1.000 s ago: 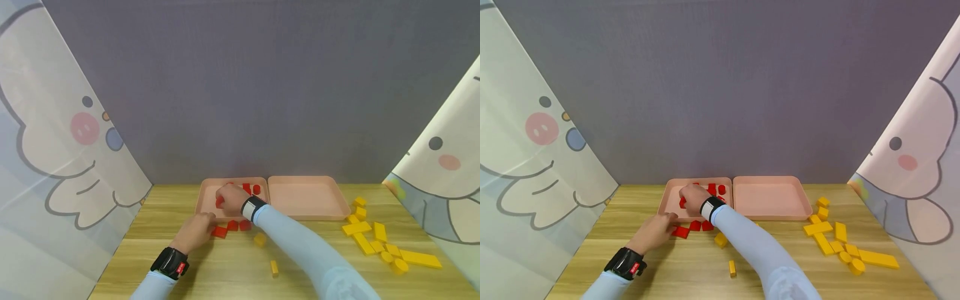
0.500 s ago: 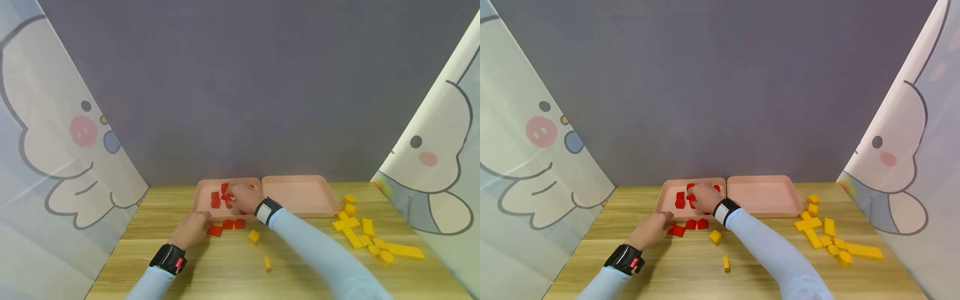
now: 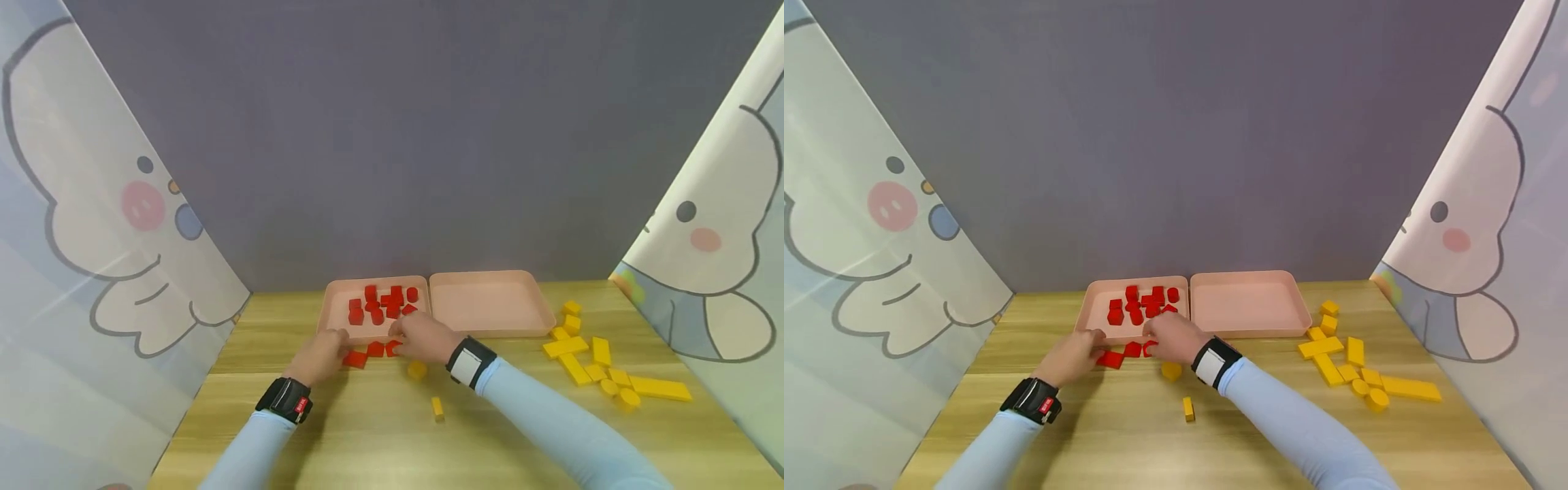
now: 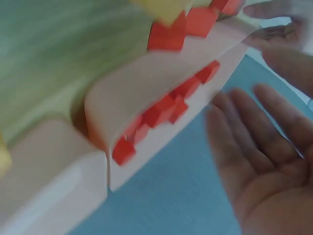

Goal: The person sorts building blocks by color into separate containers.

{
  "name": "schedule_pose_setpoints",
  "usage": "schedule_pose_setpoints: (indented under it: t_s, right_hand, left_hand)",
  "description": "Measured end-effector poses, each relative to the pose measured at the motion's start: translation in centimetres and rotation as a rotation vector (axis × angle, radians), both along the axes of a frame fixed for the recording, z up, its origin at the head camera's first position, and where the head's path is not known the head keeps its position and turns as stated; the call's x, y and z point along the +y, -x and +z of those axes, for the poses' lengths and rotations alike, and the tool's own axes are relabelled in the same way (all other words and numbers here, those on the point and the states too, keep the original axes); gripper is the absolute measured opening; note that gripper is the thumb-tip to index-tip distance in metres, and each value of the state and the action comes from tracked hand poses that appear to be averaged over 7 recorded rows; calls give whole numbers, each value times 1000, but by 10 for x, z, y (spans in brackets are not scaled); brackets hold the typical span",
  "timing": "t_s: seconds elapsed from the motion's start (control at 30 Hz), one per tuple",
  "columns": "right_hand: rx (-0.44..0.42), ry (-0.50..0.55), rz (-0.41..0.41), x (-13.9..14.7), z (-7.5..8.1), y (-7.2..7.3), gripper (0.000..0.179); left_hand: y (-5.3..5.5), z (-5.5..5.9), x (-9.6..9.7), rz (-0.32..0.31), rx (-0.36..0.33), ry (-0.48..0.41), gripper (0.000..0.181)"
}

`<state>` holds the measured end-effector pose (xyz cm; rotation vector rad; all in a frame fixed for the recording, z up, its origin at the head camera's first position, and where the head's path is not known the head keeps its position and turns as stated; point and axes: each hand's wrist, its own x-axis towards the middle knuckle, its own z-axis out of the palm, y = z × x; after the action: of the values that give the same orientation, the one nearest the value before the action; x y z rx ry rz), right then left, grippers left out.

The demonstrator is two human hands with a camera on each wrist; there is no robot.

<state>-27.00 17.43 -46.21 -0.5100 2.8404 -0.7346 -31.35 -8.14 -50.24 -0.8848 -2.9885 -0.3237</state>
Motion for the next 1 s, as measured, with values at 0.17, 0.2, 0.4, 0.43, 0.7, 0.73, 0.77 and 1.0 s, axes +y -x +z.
schedule_pose_setpoints:
  t_s: [0.17, 0.2, 0.4, 0.43, 0.7, 0.73, 0.77, 1.0]
  right_hand:
    - [-86, -32, -11, -4, -7, 0, 37]
    - [-88, -43, -10, -5, -9, 0, 36]
    - [-68, -88, 28, -11, -19, 0, 25]
    - [-66, -95, 31, -12, -20, 0, 25]
    - [-47, -162, 37, -21, -23, -3, 23]
    - [-32, -171, 41, -22, -24, -2, 22]
    - [-15, -177, 47, -22, -24, -2, 23]
    - [90, -224, 99, -23, -29, 2, 26]
  left_hand:
    - [5, 4, 2, 5, -6, 15, 11]
    - [5, 4, 2, 6, -10, 19, 11]
    - [4, 1, 2, 20, -34, 18, 14]
    - [4, 0, 1, 21, -33, 19, 14]
    - [3, -2, 0, 10, -7, 25, 13]
    - [3, -3, 0, 9, -6, 23, 13]
    - [3, -3, -1, 8, -4, 24, 13]
    - [3, -2, -2, -4, 22, 21, 10]
